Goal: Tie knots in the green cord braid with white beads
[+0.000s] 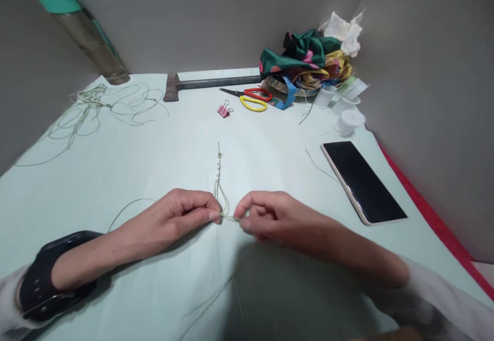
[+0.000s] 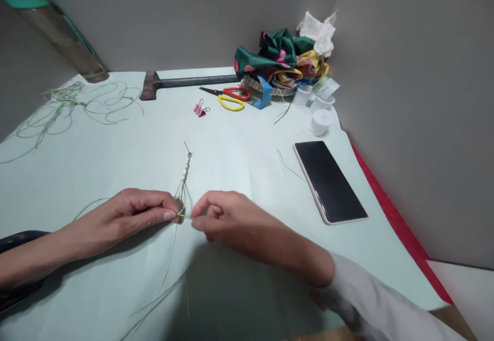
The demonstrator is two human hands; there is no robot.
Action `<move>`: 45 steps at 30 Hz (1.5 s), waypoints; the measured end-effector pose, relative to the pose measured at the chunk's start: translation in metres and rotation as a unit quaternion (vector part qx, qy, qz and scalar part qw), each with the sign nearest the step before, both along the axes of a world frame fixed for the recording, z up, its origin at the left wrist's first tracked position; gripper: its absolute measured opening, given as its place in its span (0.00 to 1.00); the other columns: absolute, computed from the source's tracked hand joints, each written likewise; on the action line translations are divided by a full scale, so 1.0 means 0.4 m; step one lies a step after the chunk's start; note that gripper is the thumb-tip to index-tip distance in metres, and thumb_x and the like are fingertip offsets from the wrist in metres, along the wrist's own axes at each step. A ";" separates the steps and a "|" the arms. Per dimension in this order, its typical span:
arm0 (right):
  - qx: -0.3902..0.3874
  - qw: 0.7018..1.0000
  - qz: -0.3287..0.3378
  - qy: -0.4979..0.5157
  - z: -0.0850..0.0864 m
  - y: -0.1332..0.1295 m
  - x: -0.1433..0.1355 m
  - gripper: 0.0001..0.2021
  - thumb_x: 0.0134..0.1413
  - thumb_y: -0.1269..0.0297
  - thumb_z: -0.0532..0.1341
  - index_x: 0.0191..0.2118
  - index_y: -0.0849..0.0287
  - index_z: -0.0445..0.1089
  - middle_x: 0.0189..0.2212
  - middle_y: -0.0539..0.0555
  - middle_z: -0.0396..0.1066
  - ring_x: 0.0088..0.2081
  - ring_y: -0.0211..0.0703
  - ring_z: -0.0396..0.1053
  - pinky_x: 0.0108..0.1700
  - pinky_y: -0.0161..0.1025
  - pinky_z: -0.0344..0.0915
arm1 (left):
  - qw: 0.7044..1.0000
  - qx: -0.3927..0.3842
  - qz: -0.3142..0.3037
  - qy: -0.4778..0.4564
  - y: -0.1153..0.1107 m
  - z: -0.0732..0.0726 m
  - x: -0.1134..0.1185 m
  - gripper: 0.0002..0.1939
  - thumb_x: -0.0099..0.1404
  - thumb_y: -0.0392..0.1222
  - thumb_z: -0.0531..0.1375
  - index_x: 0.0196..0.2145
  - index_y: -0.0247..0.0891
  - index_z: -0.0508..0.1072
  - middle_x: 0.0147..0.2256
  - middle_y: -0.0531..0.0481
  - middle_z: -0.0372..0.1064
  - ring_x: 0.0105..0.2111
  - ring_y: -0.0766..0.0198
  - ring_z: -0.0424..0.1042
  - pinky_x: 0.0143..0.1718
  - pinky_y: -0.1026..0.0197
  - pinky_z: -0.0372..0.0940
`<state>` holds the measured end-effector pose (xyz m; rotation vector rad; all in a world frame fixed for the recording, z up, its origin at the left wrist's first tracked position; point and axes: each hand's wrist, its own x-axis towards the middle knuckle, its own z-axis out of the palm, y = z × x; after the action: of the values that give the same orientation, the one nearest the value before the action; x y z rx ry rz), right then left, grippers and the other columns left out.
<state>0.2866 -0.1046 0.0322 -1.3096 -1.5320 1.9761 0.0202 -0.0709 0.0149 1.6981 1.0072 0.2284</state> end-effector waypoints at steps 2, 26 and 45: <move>0.105 0.990 0.035 -0.083 0.034 0.006 0.045 0.10 0.69 0.63 0.64 0.33 0.55 0.74 0.27 0.47 0.69 0.29 0.38 0.58 0.32 0.40 0.52 | 1.000 0.001 0.000 -0.003 0.001 0.001 0.000 0.18 0.77 0.55 0.63 0.37 0.40 0.84 0.33 0.48 0.79 0.34 0.57 0.73 0.38 0.58 0.68; 0.480 0.853 0.101 -0.180 -0.117 -0.013 -0.078 0.11 0.82 0.68 0.60 0.41 0.56 0.74 0.34 0.51 0.77 0.32 0.42 0.67 0.35 0.44 0.60 | 1.000 0.018 -0.011 0.013 -0.019 -0.022 -0.017 0.23 0.81 0.56 0.56 0.36 0.40 0.81 0.27 0.53 0.69 0.27 0.62 0.61 0.28 0.62 0.56; 0.365 0.926 -0.089 0.036 -0.129 0.006 -0.062 0.08 0.69 0.73 0.72 0.36 0.57 0.86 0.34 0.48 0.73 0.31 0.33 0.67 0.31 0.33 0.59 | 0.998 0.059 0.013 0.026 -0.029 -0.004 -0.004 0.22 0.80 0.53 0.55 0.34 0.41 0.81 0.27 0.53 0.72 0.27 0.61 0.68 0.28 0.62 0.63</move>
<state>0.2619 -0.1022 -0.0193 -0.9875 -1.7800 1.1322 0.0184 -0.0824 0.0131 1.8065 1.0723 0.2660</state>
